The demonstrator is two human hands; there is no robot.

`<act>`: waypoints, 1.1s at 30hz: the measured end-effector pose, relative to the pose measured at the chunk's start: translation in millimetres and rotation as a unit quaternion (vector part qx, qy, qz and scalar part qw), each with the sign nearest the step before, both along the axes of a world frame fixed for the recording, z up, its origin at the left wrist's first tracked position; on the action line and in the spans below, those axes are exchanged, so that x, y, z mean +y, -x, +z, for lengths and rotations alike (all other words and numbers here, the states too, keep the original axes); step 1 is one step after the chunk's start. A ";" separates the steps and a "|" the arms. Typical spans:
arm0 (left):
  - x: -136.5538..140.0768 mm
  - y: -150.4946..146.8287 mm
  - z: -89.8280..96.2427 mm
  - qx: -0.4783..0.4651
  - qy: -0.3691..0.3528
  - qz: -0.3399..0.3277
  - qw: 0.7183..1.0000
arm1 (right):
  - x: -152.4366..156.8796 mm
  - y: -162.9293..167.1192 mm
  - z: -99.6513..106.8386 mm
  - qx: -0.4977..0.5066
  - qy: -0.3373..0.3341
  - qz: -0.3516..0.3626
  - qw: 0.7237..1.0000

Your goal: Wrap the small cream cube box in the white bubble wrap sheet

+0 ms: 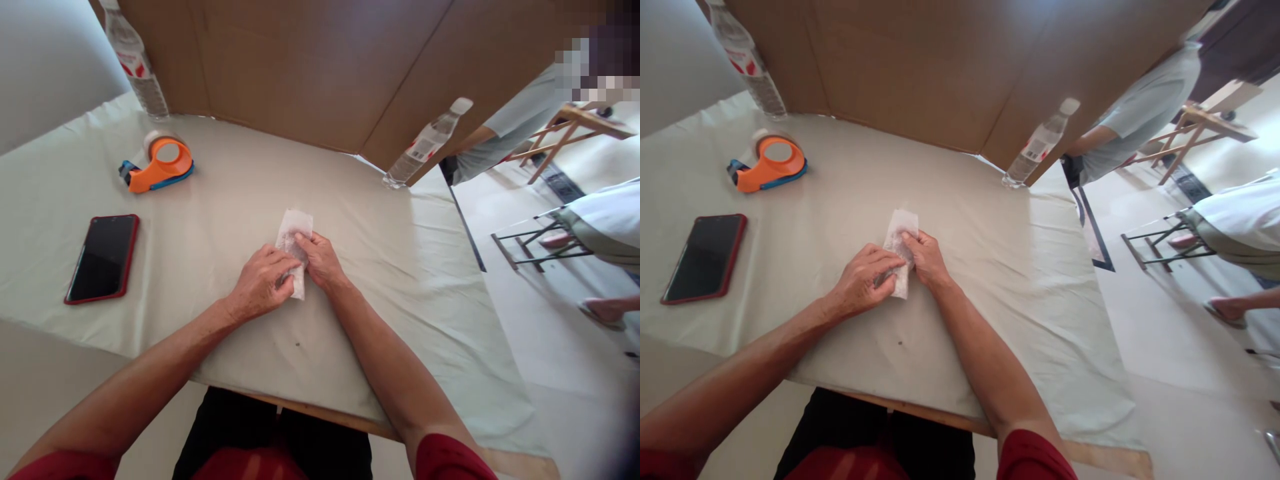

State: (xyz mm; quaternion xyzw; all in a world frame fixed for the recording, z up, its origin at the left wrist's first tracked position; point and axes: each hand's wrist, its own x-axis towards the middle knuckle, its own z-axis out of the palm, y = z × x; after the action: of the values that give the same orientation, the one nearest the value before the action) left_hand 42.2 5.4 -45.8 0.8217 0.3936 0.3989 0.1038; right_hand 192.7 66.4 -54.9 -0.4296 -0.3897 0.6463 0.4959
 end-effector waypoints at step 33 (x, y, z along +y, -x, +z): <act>-3.9 -2.1 -11.7 -0.070 0.061 0.189 0.978 | -32.3 3.3 25.2 -0.056 -0.081 0.035 0.995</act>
State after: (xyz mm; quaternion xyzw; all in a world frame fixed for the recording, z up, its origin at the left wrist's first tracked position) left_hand 44.3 1.4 -57.4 0.6949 0.5571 0.4427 0.1038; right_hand 189.4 34.1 -29.7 -0.4094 -0.4828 0.6047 0.4833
